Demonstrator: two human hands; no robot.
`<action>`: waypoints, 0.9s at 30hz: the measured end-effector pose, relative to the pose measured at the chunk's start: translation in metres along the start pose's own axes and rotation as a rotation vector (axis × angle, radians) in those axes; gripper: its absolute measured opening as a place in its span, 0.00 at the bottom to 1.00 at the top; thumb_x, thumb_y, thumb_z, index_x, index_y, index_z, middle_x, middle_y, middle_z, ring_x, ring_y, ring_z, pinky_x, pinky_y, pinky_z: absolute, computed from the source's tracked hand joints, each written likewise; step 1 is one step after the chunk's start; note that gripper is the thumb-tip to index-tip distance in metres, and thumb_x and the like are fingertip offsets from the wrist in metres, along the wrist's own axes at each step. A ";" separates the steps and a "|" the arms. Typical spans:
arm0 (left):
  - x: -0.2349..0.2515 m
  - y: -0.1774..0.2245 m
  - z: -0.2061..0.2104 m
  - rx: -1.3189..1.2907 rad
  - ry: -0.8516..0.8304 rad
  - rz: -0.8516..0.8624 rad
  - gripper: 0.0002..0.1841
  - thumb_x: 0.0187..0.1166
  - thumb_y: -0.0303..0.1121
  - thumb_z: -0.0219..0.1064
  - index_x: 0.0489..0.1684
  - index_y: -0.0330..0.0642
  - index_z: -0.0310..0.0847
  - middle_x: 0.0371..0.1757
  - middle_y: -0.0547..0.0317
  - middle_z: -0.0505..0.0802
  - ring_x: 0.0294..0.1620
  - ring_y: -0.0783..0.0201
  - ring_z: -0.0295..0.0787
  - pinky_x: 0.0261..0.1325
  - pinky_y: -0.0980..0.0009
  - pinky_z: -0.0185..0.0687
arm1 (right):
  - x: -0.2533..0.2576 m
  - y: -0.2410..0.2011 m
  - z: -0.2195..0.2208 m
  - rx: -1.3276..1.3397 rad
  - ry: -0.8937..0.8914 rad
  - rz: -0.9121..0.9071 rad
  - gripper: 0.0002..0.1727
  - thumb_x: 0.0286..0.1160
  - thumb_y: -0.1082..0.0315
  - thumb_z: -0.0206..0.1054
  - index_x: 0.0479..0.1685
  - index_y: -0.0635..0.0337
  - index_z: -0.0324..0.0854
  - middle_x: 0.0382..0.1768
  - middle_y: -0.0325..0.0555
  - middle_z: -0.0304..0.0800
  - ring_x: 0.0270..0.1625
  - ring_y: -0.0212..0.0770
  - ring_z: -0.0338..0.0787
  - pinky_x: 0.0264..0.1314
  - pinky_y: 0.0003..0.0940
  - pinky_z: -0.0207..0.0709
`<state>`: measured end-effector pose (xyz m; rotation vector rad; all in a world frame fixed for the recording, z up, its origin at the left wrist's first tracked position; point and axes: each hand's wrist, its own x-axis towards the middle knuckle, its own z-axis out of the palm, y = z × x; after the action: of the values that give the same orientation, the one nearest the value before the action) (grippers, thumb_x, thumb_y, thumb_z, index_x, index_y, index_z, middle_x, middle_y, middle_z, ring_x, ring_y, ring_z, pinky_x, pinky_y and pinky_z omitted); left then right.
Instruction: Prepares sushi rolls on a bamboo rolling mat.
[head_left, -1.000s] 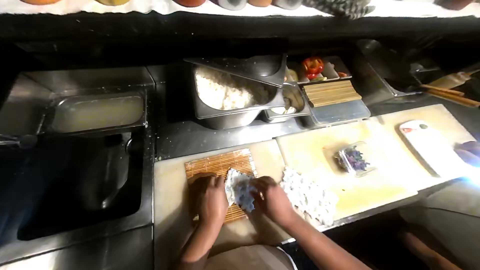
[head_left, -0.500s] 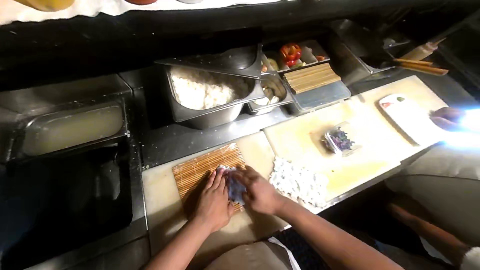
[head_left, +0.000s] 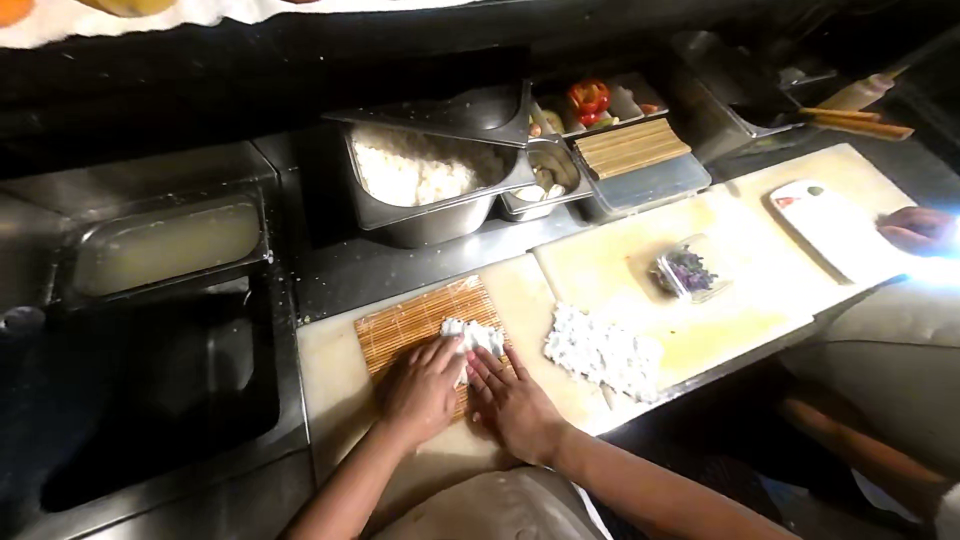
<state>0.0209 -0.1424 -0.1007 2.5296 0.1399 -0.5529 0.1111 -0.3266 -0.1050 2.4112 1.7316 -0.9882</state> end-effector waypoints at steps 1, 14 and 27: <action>-0.008 0.004 0.006 0.050 -0.065 0.009 0.29 0.89 0.41 0.50 0.91 0.50 0.63 0.96 0.62 0.58 0.98 0.57 0.39 0.96 0.46 0.32 | 0.000 0.000 0.001 -0.006 0.004 -0.004 0.36 0.93 0.53 0.44 0.94 0.65 0.49 0.97 0.53 0.42 0.99 0.53 0.38 0.93 0.73 0.26; -0.019 -0.017 0.018 -0.088 0.214 0.121 0.23 0.88 0.49 0.53 0.74 0.56 0.84 0.87 0.65 0.75 0.96 0.56 0.47 0.95 0.40 0.26 | 0.004 -0.009 0.004 -0.037 0.003 -0.039 0.36 0.86 0.63 0.52 0.93 0.67 0.51 0.97 0.55 0.42 0.98 0.55 0.40 0.92 0.74 0.28; -0.003 -0.001 -0.006 0.216 -0.209 0.025 0.37 0.89 0.56 0.51 0.93 0.44 0.55 0.97 0.53 0.53 0.98 0.53 0.28 0.95 0.43 0.16 | 0.029 0.014 -0.033 0.026 -0.083 -0.036 0.44 0.89 0.48 0.48 0.95 0.70 0.42 0.96 0.64 0.37 0.98 0.59 0.35 0.98 0.56 0.24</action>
<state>0.0205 -0.1387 -0.0954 2.6551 -0.0307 -0.8580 0.1447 -0.2956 -0.0982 2.3262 1.7510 -1.1054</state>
